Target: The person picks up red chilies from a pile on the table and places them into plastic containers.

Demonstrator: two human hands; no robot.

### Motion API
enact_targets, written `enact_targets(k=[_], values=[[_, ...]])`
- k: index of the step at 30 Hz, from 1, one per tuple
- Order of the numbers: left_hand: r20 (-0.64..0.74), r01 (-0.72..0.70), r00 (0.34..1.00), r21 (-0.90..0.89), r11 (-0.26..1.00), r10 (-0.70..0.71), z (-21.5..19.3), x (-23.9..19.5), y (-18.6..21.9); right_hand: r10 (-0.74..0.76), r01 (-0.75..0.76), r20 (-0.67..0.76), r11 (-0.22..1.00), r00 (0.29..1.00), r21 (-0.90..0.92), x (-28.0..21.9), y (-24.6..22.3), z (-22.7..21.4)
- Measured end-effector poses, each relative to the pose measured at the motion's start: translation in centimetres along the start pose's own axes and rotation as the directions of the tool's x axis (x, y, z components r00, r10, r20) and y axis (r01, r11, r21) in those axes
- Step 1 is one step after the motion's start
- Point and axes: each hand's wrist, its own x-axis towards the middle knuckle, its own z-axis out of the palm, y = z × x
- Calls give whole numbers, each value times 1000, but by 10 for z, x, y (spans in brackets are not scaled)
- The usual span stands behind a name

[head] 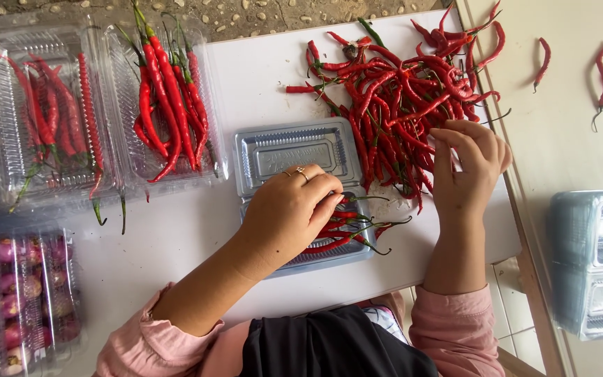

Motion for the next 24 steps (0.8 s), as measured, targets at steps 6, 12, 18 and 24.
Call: enact_targets(k=[6, 12, 18, 24], values=[[21, 9, 1000, 16, 1000, -9, -17, -10, 2, 40, -36, 114, 999, 993, -35, -5, -5, -17], [55, -19, 998, -10, 1000, 19, -38, -31, 4, 284, -154, 514, 947, 809, -281, -15, -25, -47], [64, -24, 998, 6, 1000, 24, -42, -40, 1, 249, -111, 400, 935, 882, -338, -21, -27, -55], [46, -38, 998, 1, 999, 38, -41, -40, 4, 172, -159, 86, 978, 981, -133, -21, -19, -68]])
